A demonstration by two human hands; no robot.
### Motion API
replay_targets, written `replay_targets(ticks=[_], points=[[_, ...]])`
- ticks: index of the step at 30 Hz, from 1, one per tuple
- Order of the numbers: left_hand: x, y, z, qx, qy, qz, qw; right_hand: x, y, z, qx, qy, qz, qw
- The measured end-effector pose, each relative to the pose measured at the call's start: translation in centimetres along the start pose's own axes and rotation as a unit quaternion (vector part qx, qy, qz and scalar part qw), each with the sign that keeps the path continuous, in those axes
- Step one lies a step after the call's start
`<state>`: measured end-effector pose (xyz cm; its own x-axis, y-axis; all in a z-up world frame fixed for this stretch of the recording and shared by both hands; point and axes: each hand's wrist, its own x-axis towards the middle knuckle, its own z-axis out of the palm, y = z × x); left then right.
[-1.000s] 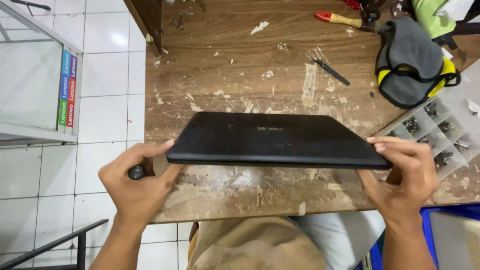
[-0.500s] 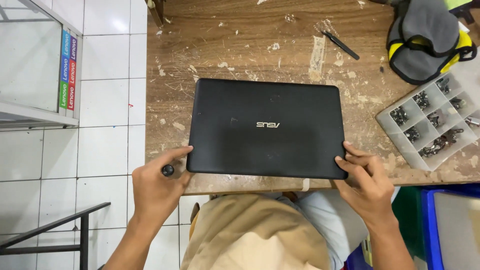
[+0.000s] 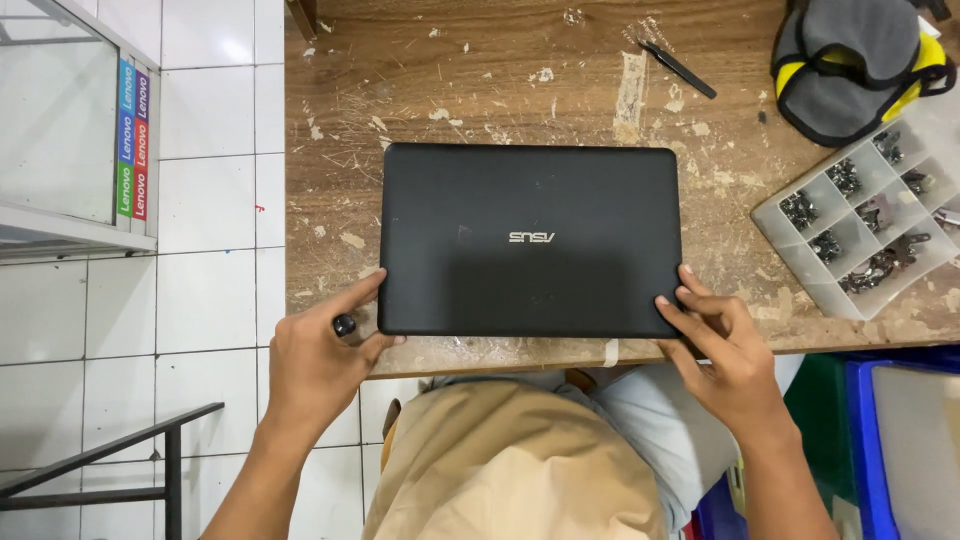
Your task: Securing the back cover of a laptop by snapping it into place and fastening it with screws using a screwdriver.
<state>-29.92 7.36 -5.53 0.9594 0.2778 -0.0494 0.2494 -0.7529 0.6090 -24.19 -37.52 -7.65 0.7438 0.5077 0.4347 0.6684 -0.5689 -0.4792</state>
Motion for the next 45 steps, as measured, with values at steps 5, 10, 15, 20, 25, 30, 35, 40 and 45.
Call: replay_targets(ticks=[5,10,15,20,25,30,35,40,45], points=[[1.6,0.4,-0.2,0.003,-0.036,0.047,0.998,1.0,0.7,0.0,-0.004,0.001,0.007,1.000],[4.5,4.8,-1.9,0.012,-0.041,0.028,0.999,3.7,2.5,1.1,0.012,0.052,0.011,0.999],[7.2,5.1,-1.6,-0.038,-0.015,0.079,0.996,6.0,3.1,1.3,0.008,0.082,0.034,0.996],[8.6,5.1,-1.3,0.013,-0.058,0.053,0.997,8.4,1.8,-1.5,-0.056,-0.030,-0.018,0.998],[8.4,3.5,-0.5,0.058,-0.056,0.074,0.994,8.7,1.0,-1.1,-0.108,-0.022,-0.008,0.994],[8.1,2.6,0.2,0.094,-0.089,0.055,0.990,8.5,1.3,-0.2,-0.185,-0.004,-0.038,0.982],[7.8,2.2,0.6,0.092,-0.068,0.077,0.990,7.8,3.5,0.9,-0.380,0.022,-0.110,0.918],[8.2,3.2,0.5,0.108,-0.034,0.029,0.993,8.9,3.3,0.1,-0.379,0.030,-0.123,0.917],[8.7,3.0,0.7,0.124,-0.037,0.000,0.992,11.3,3.5,-2.2,-0.317,0.030,-0.098,0.943]])
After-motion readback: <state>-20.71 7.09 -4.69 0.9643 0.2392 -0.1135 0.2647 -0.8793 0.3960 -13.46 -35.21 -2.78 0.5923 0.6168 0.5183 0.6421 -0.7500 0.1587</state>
